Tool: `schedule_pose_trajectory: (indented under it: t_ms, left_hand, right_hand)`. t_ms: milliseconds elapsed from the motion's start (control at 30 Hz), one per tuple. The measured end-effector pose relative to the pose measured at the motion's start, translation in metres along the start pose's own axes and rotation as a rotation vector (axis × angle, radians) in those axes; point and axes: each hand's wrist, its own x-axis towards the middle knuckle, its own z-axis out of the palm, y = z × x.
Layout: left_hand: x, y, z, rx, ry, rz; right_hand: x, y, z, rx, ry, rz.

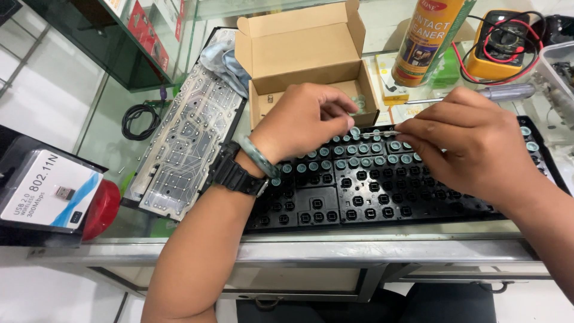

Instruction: The person uses tweezers to place small, light-green circular keycaps into the slots of a black keyboard base. The keycaps are taken from a cardboard box and placed one by one into the keyboard.

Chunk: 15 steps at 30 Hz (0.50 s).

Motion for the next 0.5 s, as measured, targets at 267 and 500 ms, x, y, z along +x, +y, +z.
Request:
schedule_pose_trajectory:
  t_ms: [267, 500]
  left_hand:
    - [0.001, -0.004, -0.025, 0.049, 0.035, -0.066]
    - [0.010, -0.051, -0.047, 0.526, 0.412, 0.046]
  right_hand:
    - [0.005, -0.008, 0.003, 0.115, 0.013, -0.021]
    - [0.018, -0.037, 0.015, 0.137, -0.027, -0.094]
